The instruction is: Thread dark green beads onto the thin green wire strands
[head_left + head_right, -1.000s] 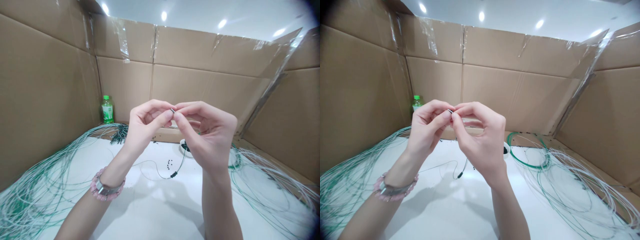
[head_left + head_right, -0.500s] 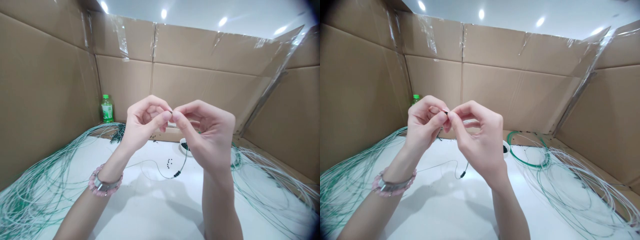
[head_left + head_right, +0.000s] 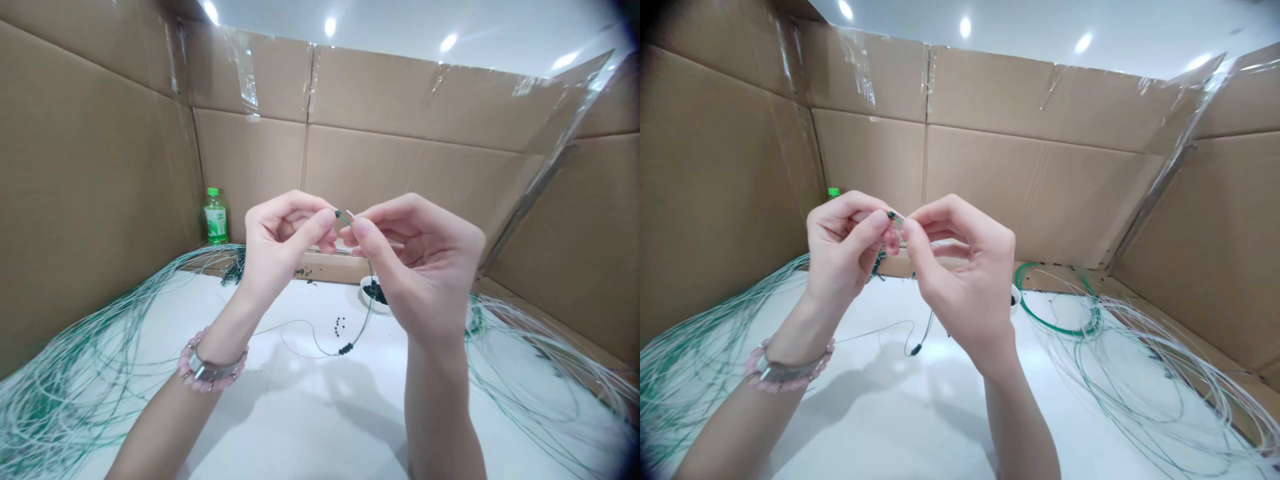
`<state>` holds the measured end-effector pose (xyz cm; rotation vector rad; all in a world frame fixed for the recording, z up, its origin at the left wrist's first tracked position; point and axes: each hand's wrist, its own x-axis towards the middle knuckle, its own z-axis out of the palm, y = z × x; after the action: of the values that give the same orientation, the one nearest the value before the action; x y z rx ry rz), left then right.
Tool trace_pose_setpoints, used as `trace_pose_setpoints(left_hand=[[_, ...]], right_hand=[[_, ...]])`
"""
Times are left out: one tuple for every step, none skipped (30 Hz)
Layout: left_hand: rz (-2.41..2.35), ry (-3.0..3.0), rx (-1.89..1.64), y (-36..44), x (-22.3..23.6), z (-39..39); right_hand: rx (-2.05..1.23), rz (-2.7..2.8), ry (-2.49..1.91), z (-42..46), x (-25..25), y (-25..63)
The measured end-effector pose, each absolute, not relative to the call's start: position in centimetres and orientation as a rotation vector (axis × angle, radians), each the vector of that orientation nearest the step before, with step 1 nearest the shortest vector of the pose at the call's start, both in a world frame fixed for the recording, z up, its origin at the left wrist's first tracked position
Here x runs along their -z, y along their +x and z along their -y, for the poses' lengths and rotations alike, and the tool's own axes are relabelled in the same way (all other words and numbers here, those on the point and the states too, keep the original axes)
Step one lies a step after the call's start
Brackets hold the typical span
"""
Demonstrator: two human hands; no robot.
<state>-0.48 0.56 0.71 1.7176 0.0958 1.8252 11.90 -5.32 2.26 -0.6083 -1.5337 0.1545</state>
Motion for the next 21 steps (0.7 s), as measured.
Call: trace_pose_setpoints(left_hand=[[-0.108, 1.709, -1.818, -0.52, -0.74, -0.54], [-0.120, 1.705, -1.813, -0.56, -0.77, -0.50], [-0.135, 1.707, -1.809, -0.59, -0.80, -0.45], [-0.148, 1.711, -1.808, -0.61, -0.83, -0.40], [-0.156, 1.718, -1.808, -0.61, -0.86, -0.35], [-0.160, 1.726, -1.809, -0.61, -0.89, -0.31], [-0.158, 1.734, -1.810, -0.60, -0.92, -0.28], [-0.150, 1.741, -1.812, -0.58, -0.94, -0.26], [-0.141, 1.747, -1.814, -0.56, -0.96, -0.25], [-0.134, 1.752, -1.816, -0.55, -0.96, -0.24], [-0.131, 1.757, -1.819, -0.54, -0.97, -0.24], [-0.132, 1.761, -1.824, -0.53, -0.96, -0.24], [-0.134, 1.766, -1.829, -0.53, -0.96, -0.25], [-0.135, 1.769, -1.835, -0.53, -0.95, -0.25], [-0.134, 1.771, -1.841, -0.52, -0.94, -0.26], [-0.131, 1.775, -1.846, -0.52, -0.94, -0.27], [-0.128, 1.782, -1.850, -0.50, -0.94, -0.28], [-0.127, 1.790, -1.856, -0.48, -0.94, -0.28], [-0.129, 1.802, -1.864, -0.47, -0.95, -0.26], [-0.135, 1.817, -1.875, -0.45, -0.96, -0.23], [-0.144, 1.836, -1.890, -0.45, -0.97, -0.18]], right_hand=[[-0.138, 1.534, -0.611, 5.33, -2.22, 11.90], [-0.117, 1.538, -0.614, 5.33, -2.18, 11.91], [-0.097, 1.546, -0.622, 5.32, -2.14, 11.91], [-0.079, 1.556, -0.628, 5.31, -2.12, 11.92], [-0.067, 1.564, -0.633, 5.30, -2.11, 11.93], [-0.060, 1.567, -0.634, 5.30, -2.10, 11.94], [-0.058, 1.565, -0.636, 5.31, -2.11, 11.95], [-0.057, 1.562, -0.637, 5.32, -2.12, 11.96], [-0.057, 1.562, -0.637, 5.34, -2.12, 11.97], [-0.056, 1.564, -0.639, 5.36, -2.13, 11.97], [-0.054, 1.565, -0.645, 5.37, -2.14, 11.98], [-0.051, 1.566, -0.652, 5.39, -2.14, 11.98], [-0.047, 1.567, -0.657, 5.40, -2.14, 11.97], [-0.044, 1.566, -0.661, 5.40, -2.14, 11.97], [-0.043, 1.563, -0.664, 5.41, -2.14, 11.96], [-0.044, 1.564, -0.664, 5.41, -2.14, 11.95], [-0.044, 1.564, -0.660, 5.40, -2.14, 11.95], [-0.043, 1.566, -0.659, 5.40, -2.14, 11.95], [-0.039, 1.566, -0.660, 5.39, -2.14, 11.96], [-0.033, 1.567, -0.664, 5.37, -2.14, 11.99], [-0.023, 1.570, -0.670, 5.34, -2.14, 12.04]])
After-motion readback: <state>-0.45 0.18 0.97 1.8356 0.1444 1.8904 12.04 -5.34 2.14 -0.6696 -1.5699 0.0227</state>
